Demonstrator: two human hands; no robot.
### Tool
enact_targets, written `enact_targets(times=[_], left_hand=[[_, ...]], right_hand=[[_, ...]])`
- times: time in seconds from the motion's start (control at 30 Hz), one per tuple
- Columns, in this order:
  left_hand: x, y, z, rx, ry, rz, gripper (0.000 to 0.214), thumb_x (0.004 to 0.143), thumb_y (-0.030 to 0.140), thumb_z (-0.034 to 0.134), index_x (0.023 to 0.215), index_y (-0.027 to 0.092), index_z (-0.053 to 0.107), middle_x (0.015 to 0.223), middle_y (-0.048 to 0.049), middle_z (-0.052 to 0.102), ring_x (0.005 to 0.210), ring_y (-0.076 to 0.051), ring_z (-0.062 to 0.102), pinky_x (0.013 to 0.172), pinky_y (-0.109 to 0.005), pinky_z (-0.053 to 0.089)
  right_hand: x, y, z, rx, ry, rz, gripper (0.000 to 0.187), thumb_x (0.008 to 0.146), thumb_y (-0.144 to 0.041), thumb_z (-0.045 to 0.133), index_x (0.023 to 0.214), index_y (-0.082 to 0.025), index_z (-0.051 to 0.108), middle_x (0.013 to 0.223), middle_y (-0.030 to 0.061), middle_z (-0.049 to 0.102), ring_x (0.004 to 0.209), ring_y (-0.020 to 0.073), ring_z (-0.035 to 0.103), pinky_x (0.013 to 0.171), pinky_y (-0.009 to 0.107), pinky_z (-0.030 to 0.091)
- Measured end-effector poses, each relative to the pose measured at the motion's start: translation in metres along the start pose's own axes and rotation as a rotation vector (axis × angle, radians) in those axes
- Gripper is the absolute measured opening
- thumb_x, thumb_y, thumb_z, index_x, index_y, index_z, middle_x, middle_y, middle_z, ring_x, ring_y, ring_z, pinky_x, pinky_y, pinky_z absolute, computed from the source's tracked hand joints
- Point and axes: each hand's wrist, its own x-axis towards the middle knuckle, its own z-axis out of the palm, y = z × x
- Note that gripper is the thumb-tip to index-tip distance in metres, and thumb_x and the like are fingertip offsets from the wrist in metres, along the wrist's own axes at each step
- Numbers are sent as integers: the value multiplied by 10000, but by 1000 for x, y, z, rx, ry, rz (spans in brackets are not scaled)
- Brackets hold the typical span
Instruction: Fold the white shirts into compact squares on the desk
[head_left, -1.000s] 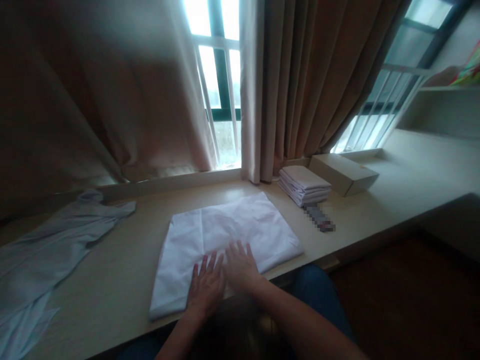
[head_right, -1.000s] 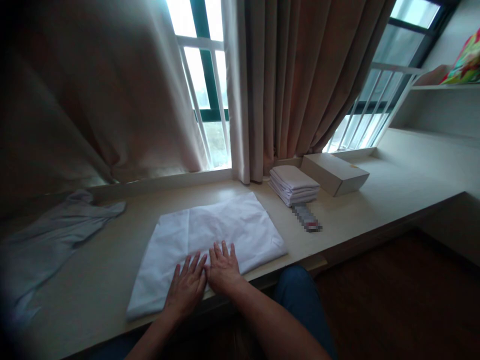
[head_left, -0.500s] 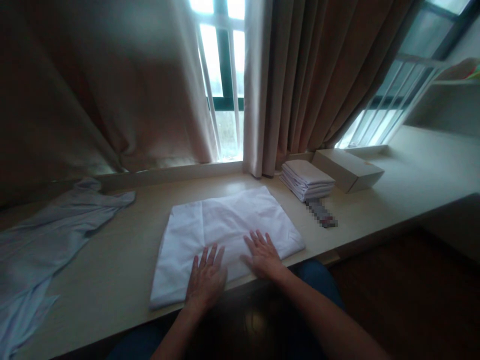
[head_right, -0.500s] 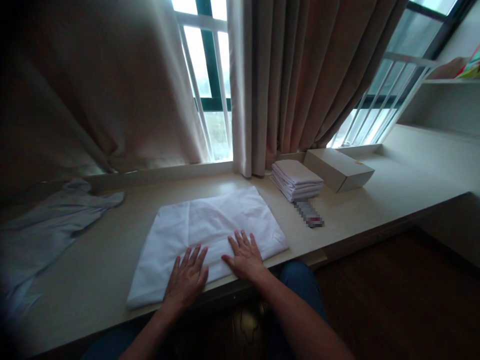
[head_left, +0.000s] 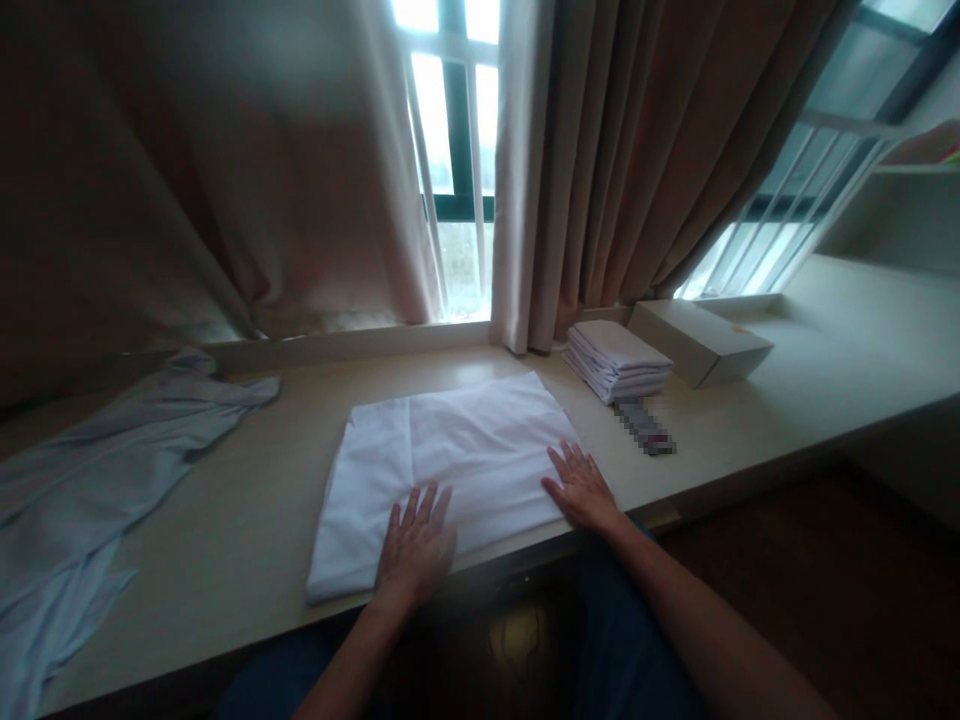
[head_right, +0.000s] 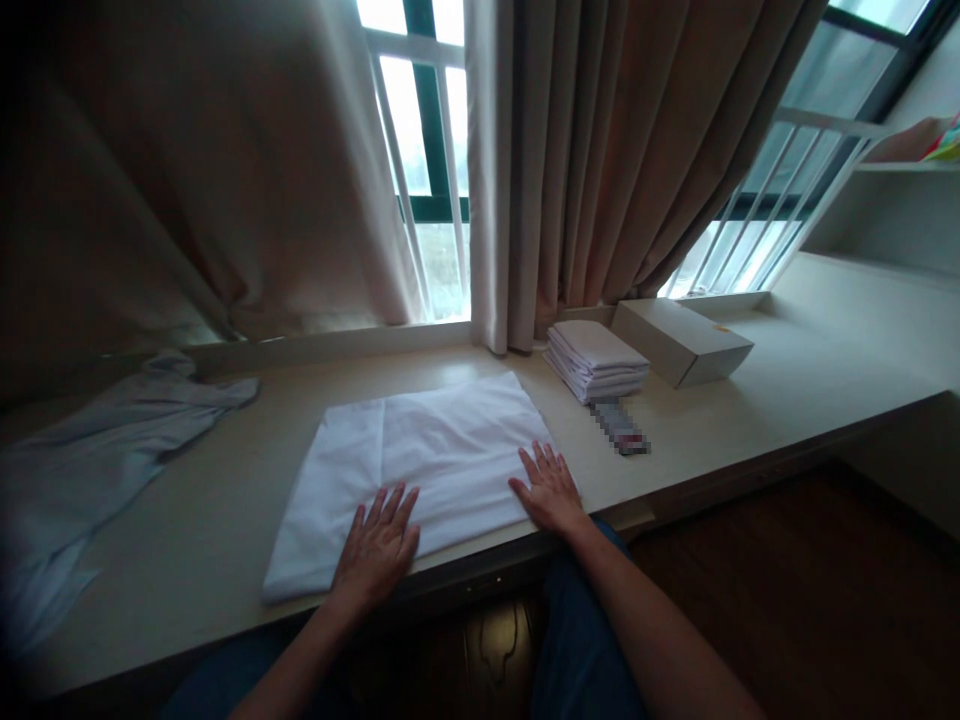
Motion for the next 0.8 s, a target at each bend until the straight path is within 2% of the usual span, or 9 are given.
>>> enact_targets(times=[0.17,0.37,0.8], left_hand=[[-3,4,-9,-1,15,7,553,914,305,364,1464,253,348,1546,-48,307,1431,-277,231,1147,-521,173],[-3,9,-17,-19,46,-29,536,916,359,381,1442,256,391,1526,-52,353,1414,-267,272,1145,-500,191],[-4,10,-20,-42,82,-18,517,927,360,368,1426,235,419,1514,-80,371,1408,-283,281,1141,-518,196]], right_hand=[[-1,1,8,-24,55,-1,703,938,-653,189,1526,-267,177,1596,46,113,1462,236,35,1161,458,56],[1,0,13,-45,52,15,684,943,-633,217,1520,-266,207,1592,50,139,1459,237,60,1162,470,64],[2,-1,19,-62,93,16,676,945,-622,239,1514,-256,236,1589,56,153,1458,242,66,1161,469,65]])
